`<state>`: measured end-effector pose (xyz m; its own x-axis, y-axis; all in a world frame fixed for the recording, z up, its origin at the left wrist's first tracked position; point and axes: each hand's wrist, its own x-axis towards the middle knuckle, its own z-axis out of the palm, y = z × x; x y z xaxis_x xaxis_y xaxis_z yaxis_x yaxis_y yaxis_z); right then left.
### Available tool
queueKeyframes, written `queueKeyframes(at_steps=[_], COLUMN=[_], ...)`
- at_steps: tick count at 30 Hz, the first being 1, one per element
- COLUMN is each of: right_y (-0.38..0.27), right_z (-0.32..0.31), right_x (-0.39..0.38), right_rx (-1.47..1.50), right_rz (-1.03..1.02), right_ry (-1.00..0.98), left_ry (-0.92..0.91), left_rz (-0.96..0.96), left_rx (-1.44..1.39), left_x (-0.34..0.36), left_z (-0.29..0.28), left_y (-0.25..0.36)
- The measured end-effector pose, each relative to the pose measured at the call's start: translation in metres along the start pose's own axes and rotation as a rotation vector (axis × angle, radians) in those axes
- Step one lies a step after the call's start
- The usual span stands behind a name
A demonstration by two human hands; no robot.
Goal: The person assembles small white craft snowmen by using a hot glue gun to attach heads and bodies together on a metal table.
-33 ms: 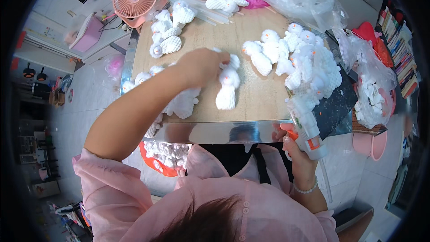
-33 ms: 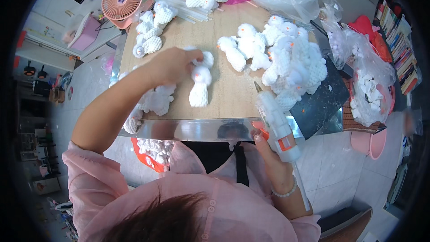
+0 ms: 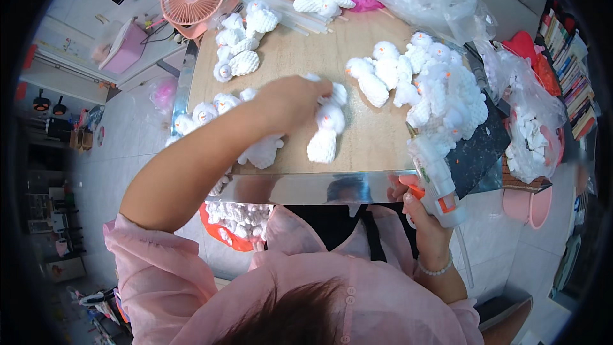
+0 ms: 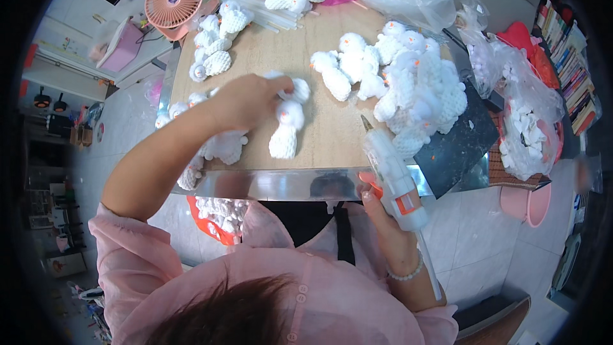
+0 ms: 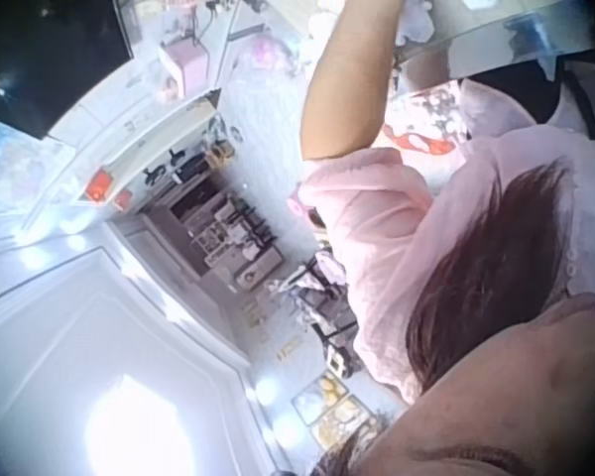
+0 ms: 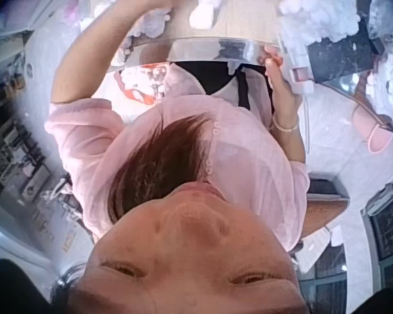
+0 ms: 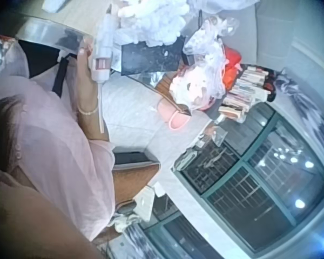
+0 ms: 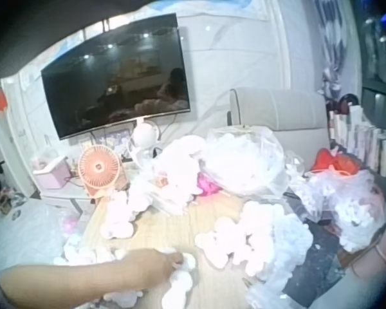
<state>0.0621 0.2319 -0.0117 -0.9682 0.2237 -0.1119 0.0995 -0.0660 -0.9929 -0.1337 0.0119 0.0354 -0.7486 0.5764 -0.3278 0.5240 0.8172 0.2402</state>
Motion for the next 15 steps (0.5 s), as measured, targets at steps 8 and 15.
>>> queueKeyframes(at_steps=[8,15], right_y=[-0.004,-0.001], right_z=[0.005,-0.005], right_x=[0.001,0.003], right_rx=[0.03,0.002], right_rz=[-0.013,0.019], right_ry=[0.06,0.011], left_ry=[0.165,-0.214], left_rz=[-0.015,-0.216], left_rx=[-0.725,-1.686], left_x=[-0.039,-0.094], left_z=[0.003,0.008], left_y=[0.055,0.068])
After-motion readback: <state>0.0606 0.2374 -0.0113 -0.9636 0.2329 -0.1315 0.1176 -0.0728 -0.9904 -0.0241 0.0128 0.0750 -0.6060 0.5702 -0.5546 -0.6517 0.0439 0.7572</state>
